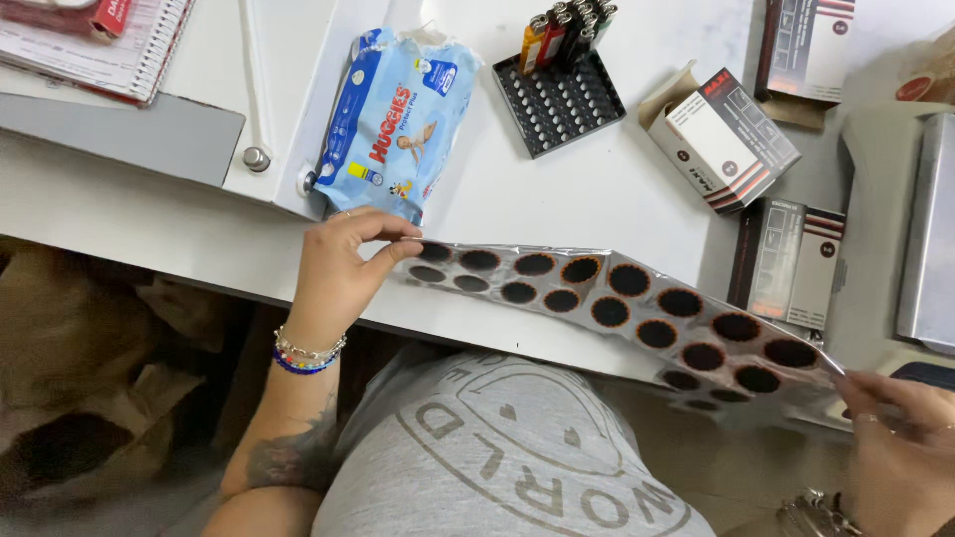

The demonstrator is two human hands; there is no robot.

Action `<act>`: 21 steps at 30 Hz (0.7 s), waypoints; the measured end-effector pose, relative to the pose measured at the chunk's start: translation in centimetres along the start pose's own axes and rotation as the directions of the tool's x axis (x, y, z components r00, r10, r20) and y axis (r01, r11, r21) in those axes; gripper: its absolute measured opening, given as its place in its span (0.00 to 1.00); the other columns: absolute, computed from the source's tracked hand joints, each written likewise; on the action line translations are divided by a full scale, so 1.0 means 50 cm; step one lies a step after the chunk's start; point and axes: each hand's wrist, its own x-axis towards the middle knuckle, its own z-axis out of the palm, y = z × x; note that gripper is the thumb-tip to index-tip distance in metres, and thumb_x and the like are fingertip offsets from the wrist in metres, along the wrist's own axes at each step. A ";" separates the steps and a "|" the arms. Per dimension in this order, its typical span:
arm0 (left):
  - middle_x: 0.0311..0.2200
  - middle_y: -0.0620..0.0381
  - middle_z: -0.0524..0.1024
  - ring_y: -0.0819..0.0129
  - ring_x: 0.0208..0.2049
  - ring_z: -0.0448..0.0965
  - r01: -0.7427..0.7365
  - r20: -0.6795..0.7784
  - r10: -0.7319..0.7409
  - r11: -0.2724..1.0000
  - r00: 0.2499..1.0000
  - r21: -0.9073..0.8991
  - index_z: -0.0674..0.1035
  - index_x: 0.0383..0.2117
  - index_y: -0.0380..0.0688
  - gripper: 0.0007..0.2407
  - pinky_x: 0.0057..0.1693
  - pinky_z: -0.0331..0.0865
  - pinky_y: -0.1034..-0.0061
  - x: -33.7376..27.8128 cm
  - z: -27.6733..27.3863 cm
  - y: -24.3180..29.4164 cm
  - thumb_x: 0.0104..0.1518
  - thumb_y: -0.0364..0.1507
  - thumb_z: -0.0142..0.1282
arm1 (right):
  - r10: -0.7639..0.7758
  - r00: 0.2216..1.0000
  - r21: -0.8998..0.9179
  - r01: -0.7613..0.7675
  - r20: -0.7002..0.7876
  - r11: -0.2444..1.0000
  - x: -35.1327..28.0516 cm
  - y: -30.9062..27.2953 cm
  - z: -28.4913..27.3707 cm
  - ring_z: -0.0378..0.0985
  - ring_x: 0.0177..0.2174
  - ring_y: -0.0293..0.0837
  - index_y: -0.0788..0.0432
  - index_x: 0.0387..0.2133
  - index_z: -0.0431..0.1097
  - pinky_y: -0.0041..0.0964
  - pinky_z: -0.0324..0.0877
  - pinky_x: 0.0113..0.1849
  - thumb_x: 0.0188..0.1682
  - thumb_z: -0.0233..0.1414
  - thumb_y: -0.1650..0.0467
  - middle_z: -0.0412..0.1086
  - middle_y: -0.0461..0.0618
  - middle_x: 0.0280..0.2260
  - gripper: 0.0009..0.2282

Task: The person organizes boxes of items on a counter and unfolds a large silver foil sheet containing small circular patches.

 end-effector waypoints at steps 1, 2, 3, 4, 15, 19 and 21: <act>0.31 0.64 0.84 0.75 0.37 0.81 0.002 -0.001 -0.002 1.000 1.000 0.000 0.85 0.30 0.47 0.03 0.47 0.73 0.80 0.001 0.000 -0.008 0.53 0.28 0.68 | -0.001 1.000 0.000 0.001 0.002 1.000 0.003 0.003 0.007 0.69 0.40 0.45 0.65 0.50 0.78 0.35 0.63 0.40 0.66 0.63 0.81 0.70 0.57 0.46 0.05; 0.33 0.61 0.78 0.70 0.38 0.78 -0.073 0.016 0.072 0.994 0.997 0.076 0.83 0.30 0.47 0.03 0.49 0.69 0.75 0.002 0.000 -0.017 0.56 0.29 0.66 | -0.005 1.000 -0.014 0.005 -0.007 1.000 0.007 0.006 0.014 0.70 0.43 0.46 0.63 0.49 0.79 0.37 0.64 0.44 0.64 0.63 0.80 0.69 0.56 0.46 0.04; 0.36 0.59 0.72 0.64 0.40 0.74 -0.145 0.039 0.141 0.978 0.989 0.152 0.81 0.31 0.47 0.04 0.51 0.65 0.71 0.000 -0.002 -0.026 0.58 0.31 0.65 | -0.011 1.000 -0.026 0.010 -0.013 1.000 0.010 0.008 0.023 0.71 0.46 0.47 0.62 0.47 0.79 0.39 0.65 0.48 0.63 0.63 0.78 0.68 0.55 0.47 0.03; 0.36 0.59 0.72 0.64 0.40 0.74 -0.140 0.037 0.136 0.978 0.990 0.154 0.81 0.31 0.47 0.04 0.51 0.65 0.71 0.000 -0.002 -0.018 0.58 0.31 0.65 | -0.013 1.000 -0.024 0.013 -0.007 1.000 0.013 -0.002 0.029 0.71 0.46 0.47 0.62 0.47 0.79 0.39 0.65 0.48 0.63 0.63 0.78 0.68 0.55 0.47 0.03; 0.20 0.62 0.68 0.70 0.23 0.67 -0.134 0.206 0.133 0.991 0.969 -0.007 0.68 0.31 0.46 0.08 0.37 0.61 0.72 0.061 0.035 0.091 0.63 0.32 0.54 | 0.226 0.951 0.492 -0.303 0.211 0.816 0.068 -0.131 0.129 0.65 0.37 0.31 0.54 0.43 0.62 0.23 0.61 0.38 0.67 0.46 0.73 0.62 0.40 0.35 0.02; 0.20 0.57 0.76 0.53 0.23 0.77 -0.174 0.159 0.146 0.968 0.976 0.182 0.68 0.31 0.47 0.06 0.32 0.64 0.59 0.078 0.109 0.101 0.55 0.24 0.53 | 0.247 0.943 0.496 -0.327 0.222 0.804 0.078 -0.129 0.141 0.68 0.35 0.31 0.53 0.43 0.63 0.23 0.65 0.35 0.68 0.48 0.72 0.67 0.41 0.35 0.03; 0.18 0.58 0.73 0.52 0.21 0.76 -0.203 0.257 0.132 0.940 0.957 0.273 0.67 0.29 0.48 0.06 0.29 0.62 0.57 0.086 0.139 0.084 0.51 0.26 0.53 | 0.293 0.920 0.436 -0.382 0.258 0.815 0.081 -0.127 0.142 0.62 0.27 0.28 0.51 0.42 0.63 0.23 0.55 0.28 0.67 0.47 0.69 0.65 0.37 0.33 0.03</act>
